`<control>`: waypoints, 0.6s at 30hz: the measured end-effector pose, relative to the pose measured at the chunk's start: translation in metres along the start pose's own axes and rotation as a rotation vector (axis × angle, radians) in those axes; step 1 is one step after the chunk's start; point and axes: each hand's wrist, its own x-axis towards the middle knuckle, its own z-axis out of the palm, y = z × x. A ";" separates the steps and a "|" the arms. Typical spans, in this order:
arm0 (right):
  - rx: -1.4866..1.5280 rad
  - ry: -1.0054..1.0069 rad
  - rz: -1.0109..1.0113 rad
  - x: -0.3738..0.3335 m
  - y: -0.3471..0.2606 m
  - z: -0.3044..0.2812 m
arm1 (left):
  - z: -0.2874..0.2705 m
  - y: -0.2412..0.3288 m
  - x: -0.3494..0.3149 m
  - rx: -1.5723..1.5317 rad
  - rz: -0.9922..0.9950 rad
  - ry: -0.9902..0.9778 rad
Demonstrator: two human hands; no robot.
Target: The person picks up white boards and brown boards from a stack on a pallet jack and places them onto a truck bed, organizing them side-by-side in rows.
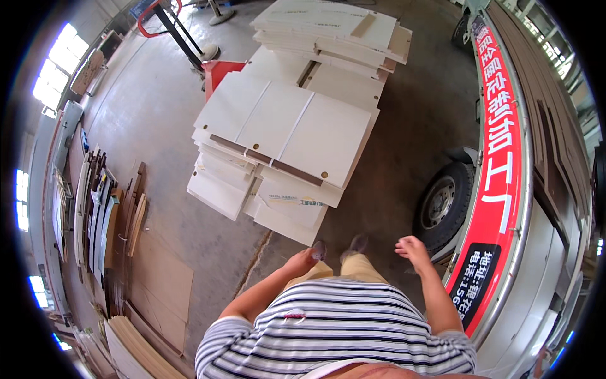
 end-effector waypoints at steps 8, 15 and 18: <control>0.082 -0.138 0.141 0.308 0.030 0.100 | 0.018 -0.067 0.023 -0.566 -0.495 0.227; 0.335 -0.019 0.079 0.514 -0.003 0.136 | 0.029 -0.073 0.147 -1.191 -0.690 0.377; 0.465 -0.032 0.121 0.530 -0.010 0.155 | 0.014 -0.085 0.201 -1.401 -0.685 0.381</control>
